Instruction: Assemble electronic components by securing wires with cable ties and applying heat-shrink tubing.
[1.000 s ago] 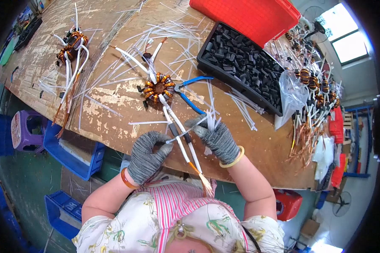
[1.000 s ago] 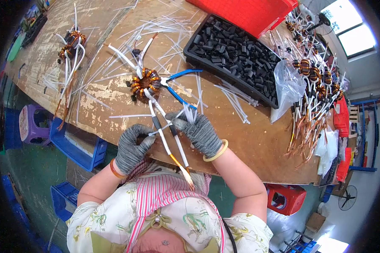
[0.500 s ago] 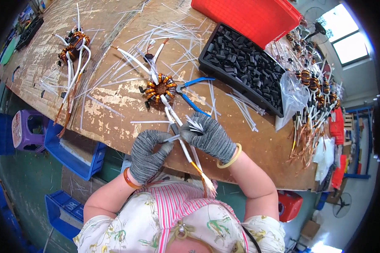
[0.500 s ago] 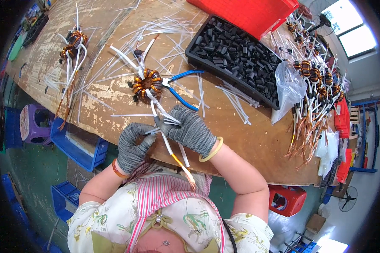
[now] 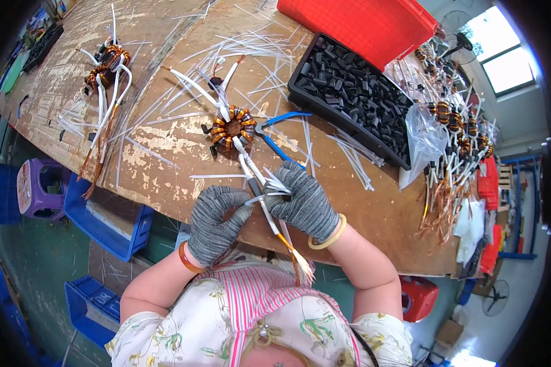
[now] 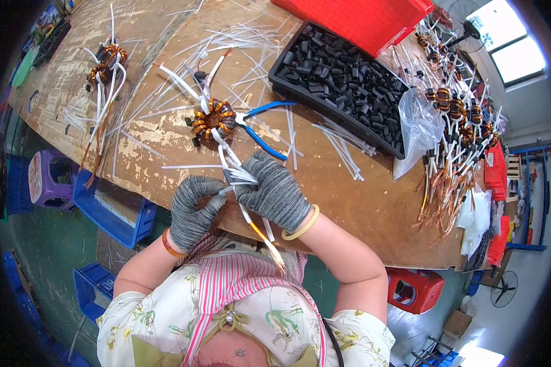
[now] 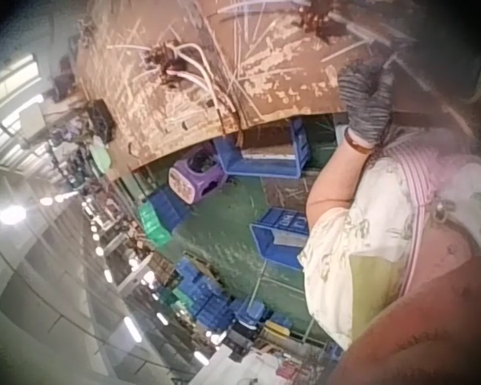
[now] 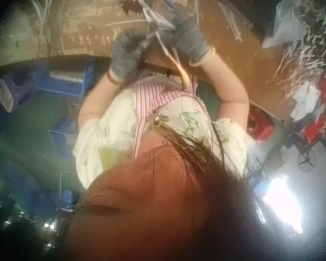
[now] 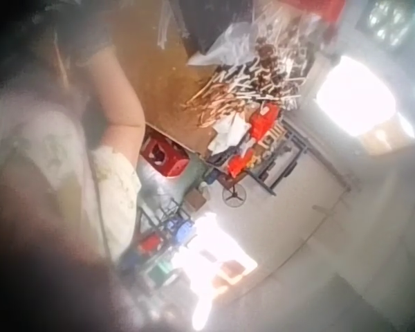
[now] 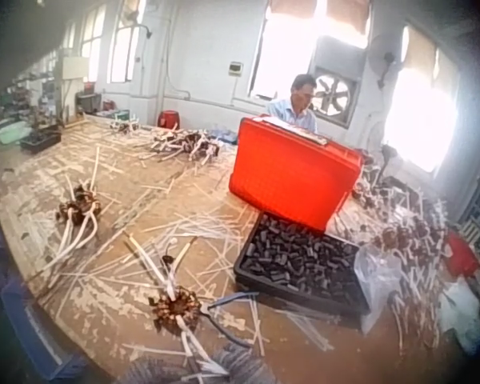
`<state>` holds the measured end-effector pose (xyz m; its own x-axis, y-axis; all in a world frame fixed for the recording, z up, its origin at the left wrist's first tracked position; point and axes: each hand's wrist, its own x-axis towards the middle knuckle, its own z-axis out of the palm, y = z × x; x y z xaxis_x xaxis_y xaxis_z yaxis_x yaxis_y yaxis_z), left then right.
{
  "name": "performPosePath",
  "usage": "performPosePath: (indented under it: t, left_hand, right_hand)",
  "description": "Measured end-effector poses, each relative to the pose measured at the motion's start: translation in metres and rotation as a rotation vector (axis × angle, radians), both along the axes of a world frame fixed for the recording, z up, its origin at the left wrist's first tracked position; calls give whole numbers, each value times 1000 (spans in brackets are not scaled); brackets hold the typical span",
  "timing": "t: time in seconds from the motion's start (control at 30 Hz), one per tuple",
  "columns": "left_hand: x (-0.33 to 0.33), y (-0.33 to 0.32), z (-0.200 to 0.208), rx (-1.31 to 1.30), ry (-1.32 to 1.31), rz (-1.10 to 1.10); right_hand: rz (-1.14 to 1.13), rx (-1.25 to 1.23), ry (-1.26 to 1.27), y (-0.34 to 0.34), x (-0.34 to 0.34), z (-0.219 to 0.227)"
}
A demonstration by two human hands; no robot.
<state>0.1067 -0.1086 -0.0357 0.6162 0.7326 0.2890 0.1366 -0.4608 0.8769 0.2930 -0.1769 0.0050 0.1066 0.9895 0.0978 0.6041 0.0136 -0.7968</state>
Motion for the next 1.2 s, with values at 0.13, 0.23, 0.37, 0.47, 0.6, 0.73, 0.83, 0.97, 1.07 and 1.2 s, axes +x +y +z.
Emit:
performPosePath:
  t: [0.13,0.23,0.37,0.47,0.6,0.73,0.83,0.97,1.07,1.2]
  left_hand:
    - [2,3,8,80,30,-25]
    - [2,5,11,67,6,-53]
    - [5,4,17,157,7,-67]
    - [6,5,15,178,22,-52]
    - [8,10,28,241,79,-112]
    - [-1,17,30,319,96,-95]
    - [-11,8,30,97,71,-163]
    - [-25,3,48,53,24,-159]
    - [-22,2,50,-376,-146,-75]
    - [-29,12,49,-294,-318,-80]
  right_hand:
    - [-6,-163,351,-2,0,3]
    - [10,-168,178,-3,7,1]
    - [-64,-223,296,-4,-10,6]
    - [-73,-149,584,-2,-3,-4]
    - [0,-132,540,-3,-7,-11]
    - [94,-87,366,1,-1,-1]
    - [247,49,35,3,2,-3]
    - [168,-27,-53,-2,8,-17]
    - [169,-23,-118,-5,12,-22]
    - [-53,152,310,-12,22,-18]
